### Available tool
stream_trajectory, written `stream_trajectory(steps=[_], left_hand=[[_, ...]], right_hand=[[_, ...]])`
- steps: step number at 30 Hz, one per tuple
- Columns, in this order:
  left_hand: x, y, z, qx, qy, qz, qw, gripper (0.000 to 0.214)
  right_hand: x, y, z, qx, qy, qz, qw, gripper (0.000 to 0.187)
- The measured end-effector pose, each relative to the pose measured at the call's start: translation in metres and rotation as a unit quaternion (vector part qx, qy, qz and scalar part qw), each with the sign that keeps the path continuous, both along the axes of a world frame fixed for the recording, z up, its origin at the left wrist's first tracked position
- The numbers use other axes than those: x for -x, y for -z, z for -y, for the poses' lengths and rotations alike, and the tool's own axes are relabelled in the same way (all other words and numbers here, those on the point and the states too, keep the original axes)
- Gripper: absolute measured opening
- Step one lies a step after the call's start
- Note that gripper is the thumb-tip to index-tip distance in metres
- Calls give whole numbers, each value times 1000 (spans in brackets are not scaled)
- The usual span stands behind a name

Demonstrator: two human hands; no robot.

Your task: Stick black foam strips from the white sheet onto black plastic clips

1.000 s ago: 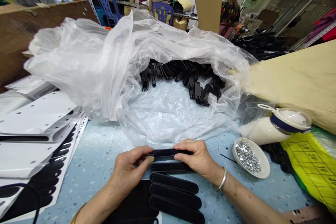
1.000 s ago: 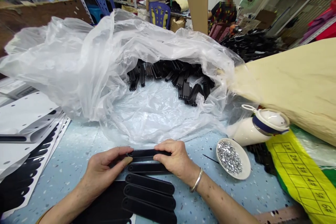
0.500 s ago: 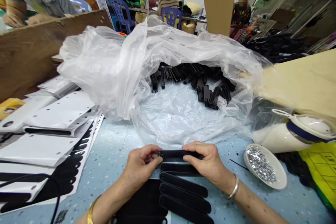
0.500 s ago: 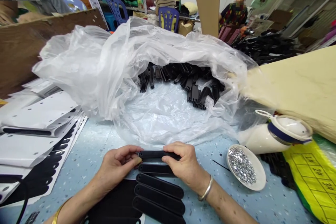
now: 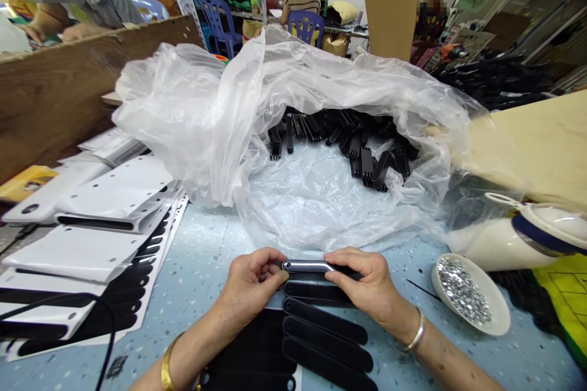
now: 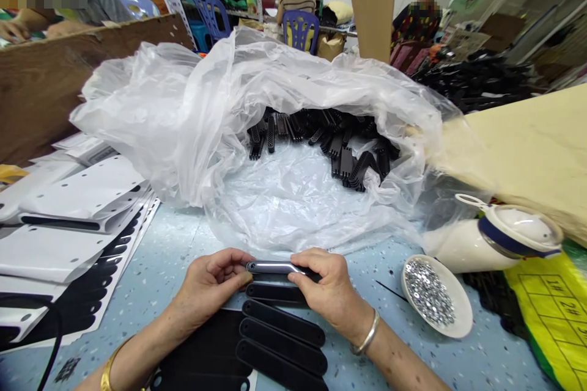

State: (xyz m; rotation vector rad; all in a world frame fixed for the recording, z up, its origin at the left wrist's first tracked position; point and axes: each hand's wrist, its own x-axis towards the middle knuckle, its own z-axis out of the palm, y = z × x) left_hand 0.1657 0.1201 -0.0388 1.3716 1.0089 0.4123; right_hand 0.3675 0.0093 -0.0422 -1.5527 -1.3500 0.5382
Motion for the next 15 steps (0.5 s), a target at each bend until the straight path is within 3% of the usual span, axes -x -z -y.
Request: stream_trajectory(steps=[15], left_hand=[[0, 1, 0, -15, 5, -9, 1000, 22]], right_hand=[[5, -2, 0, -7, -4, 53, 999, 16]])
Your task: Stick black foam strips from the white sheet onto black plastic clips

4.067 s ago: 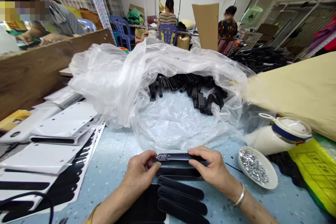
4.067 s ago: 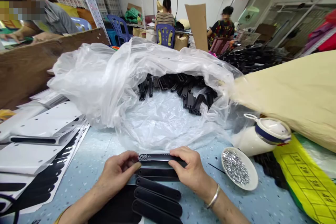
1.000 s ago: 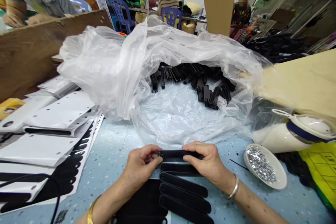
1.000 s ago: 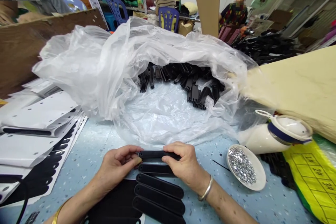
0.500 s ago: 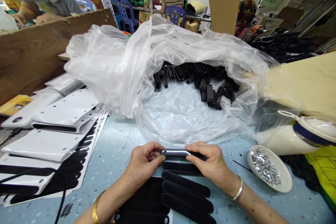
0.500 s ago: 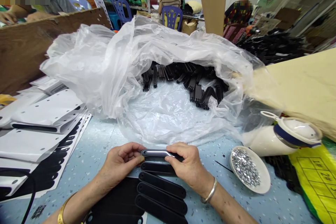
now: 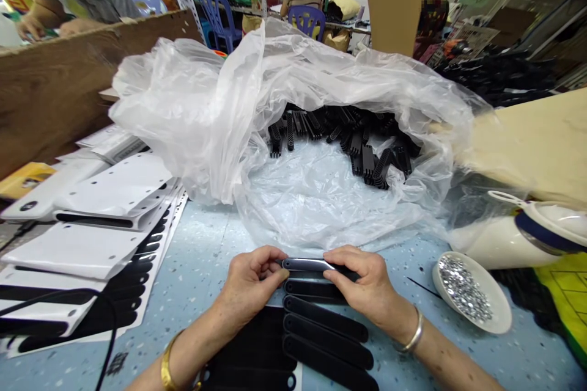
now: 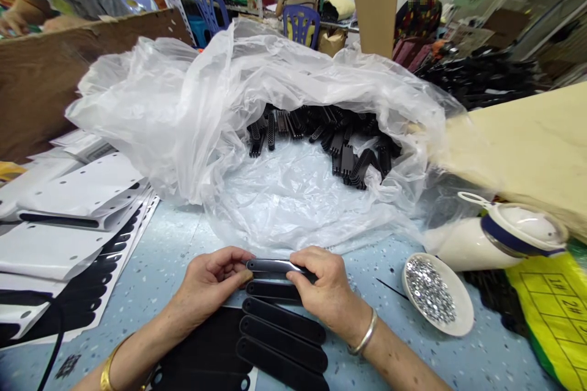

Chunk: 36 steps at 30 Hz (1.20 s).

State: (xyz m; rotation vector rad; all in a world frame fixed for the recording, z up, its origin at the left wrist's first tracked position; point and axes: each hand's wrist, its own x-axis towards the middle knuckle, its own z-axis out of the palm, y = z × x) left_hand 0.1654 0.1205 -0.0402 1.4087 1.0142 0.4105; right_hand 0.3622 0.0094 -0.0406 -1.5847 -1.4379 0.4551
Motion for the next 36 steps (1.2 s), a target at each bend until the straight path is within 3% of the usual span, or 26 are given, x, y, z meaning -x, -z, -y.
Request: stream_trajectory(steps=[6, 15, 21, 36], left_hand=[[1, -4, -2, -4, 8, 15, 1000, 21], [-2, -8, -5, 55, -9, 29, 998, 34], [-5, -10, -7, 82, 3, 16, 997, 30], [-15, -9, -8, 43, -28, -9, 999, 22]], right_hand=[[2, 2, 0, -12, 12, -4, 1000, 14], [2, 6, 0, 16, 18, -22, 999, 14], [3, 5, -1, 12, 24, -24, 999, 14], [-3, 10, -1, 41, 15, -80, 996, 21]])
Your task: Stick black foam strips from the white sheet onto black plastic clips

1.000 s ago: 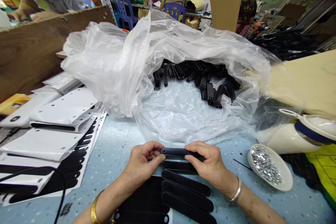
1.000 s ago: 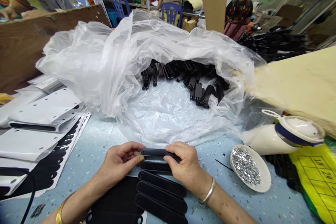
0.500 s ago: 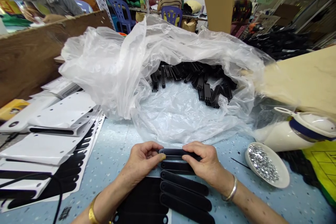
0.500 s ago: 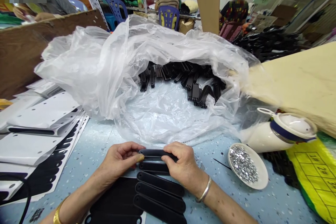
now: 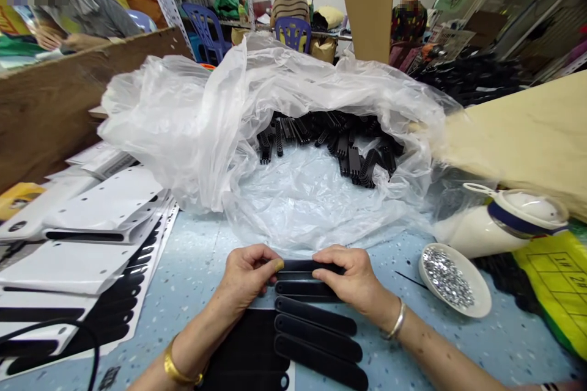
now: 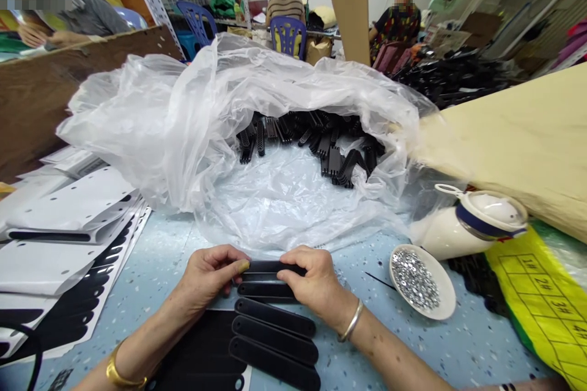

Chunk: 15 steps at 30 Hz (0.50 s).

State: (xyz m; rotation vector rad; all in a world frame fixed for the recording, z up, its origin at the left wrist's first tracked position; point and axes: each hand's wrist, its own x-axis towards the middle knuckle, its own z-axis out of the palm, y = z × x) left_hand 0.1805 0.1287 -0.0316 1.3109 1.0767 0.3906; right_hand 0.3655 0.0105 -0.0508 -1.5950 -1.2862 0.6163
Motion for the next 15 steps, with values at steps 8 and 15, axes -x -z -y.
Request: stream_trajectory(steps=[8, 15], left_hand=[[1, 7, -3, -14, 8, 10, 1000, 24], [1, 3, -4, -5, 12, 7, 1000, 25]], right_hand=[[-11, -3, 2, 13, -32, -55, 998, 17], [-11, -4, 2, 7, -60, 13, 998, 20]])
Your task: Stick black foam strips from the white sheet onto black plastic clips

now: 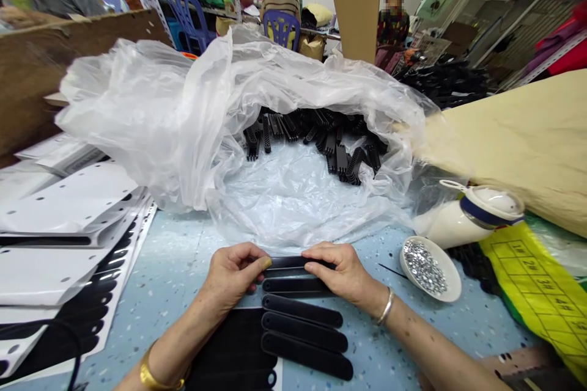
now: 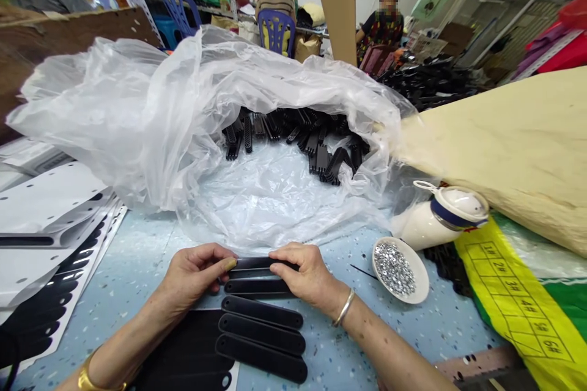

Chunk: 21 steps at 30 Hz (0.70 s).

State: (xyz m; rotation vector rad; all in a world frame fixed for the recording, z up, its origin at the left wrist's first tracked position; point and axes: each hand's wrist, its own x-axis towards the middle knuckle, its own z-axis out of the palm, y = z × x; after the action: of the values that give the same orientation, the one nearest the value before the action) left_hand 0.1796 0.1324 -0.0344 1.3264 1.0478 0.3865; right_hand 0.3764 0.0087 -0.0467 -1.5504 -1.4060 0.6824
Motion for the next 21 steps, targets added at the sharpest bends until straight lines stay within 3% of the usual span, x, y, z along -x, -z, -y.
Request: stream_trajectory(steps=[3, 8, 10, 13, 15, 17, 19, 21], left_hand=[[0, -1, 0, 6, 2, -7, 1000, 26], [2, 3, -1, 5, 14, -2, 1000, 29], [3, 4, -3, -14, 26, -7, 1000, 31], [3, 1, -5, -142, 90, -35, 985, 28], [-1, -4, -5, -290, 144, -73, 943, 27], [-10, -10, -3, -385, 188, -115, 896, 30], [-20, -14, -1, -396, 230, -133, 879, 27], [-29, -17, 2, -370, 261, -125, 883, 24]], right_hand=[[-6, -8, 3, 2, 8, 15, 1000, 21], [-23, -25, 19, -1, 157, -5, 988, 18], [-24, -23, 24, 28, 173, 16, 984, 23], [-18, -12, 24, 57, 150, 56, 985, 35], [-10, -4, 20, 54, 142, 64, 986, 37], [-2, 0, 16, 48, 144, 71, 986, 31], [3, 1, 15, 44, 146, 78, 985, 26], [6, 1, 15, 41, 146, 84, 985, 25]])
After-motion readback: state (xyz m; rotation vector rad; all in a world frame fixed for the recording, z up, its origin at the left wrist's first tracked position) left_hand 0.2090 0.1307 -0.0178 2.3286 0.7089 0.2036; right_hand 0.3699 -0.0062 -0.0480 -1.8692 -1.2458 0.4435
